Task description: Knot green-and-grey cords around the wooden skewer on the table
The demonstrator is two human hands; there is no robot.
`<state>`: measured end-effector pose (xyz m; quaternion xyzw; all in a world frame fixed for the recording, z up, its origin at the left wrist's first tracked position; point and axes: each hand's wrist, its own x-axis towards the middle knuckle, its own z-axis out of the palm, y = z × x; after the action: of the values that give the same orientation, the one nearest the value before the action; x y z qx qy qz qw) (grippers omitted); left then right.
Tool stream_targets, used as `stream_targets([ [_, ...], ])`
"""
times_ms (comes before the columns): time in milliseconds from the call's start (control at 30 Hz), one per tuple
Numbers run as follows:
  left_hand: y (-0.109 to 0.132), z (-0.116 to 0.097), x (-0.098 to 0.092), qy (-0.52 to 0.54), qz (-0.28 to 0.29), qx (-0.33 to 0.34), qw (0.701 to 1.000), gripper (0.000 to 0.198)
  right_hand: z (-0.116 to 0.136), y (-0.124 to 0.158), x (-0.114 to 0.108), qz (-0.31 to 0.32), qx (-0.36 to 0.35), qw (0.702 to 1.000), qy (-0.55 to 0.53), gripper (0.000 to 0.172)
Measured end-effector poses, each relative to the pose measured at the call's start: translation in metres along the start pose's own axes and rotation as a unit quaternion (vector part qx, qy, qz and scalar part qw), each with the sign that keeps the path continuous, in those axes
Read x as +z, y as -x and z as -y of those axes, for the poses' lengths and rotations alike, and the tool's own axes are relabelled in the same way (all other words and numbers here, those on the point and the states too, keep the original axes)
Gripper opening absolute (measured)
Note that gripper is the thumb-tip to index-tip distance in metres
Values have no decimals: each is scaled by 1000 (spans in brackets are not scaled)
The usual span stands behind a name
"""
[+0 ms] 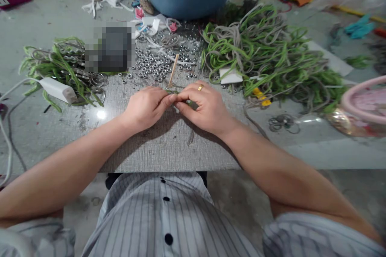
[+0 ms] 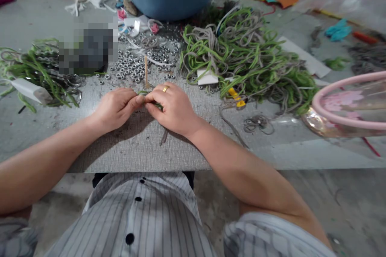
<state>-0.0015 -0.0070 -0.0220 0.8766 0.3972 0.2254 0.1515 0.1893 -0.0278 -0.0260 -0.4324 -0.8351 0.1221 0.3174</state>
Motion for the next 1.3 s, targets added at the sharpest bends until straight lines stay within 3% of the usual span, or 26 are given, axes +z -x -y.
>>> stream_targets([
  [233, -1, 1, 3, 68, -10, -34, 997, 26, -1, 0, 0, 17, 11, 1000, 2, 16],
  [467, 0, 2, 5, 88, -20, -24, 996, 11, -2, 2, 1, 35, 32, 999, 11, 21],
  [733, 0, 6, 5, 66, -26, 22, 997, 10, -2, 1, 0, 34, 11, 999, 34, 22],
  [1067, -1, 4, 3, -14, 8, 34, 999, 29, -1, -2, 2, 69, 1, 997, 37, 26],
  [1300, 0, 6, 3, 3, -4, 52, 999, 18, -3, 0, 1, 56, -8, 998, 28, 20],
])
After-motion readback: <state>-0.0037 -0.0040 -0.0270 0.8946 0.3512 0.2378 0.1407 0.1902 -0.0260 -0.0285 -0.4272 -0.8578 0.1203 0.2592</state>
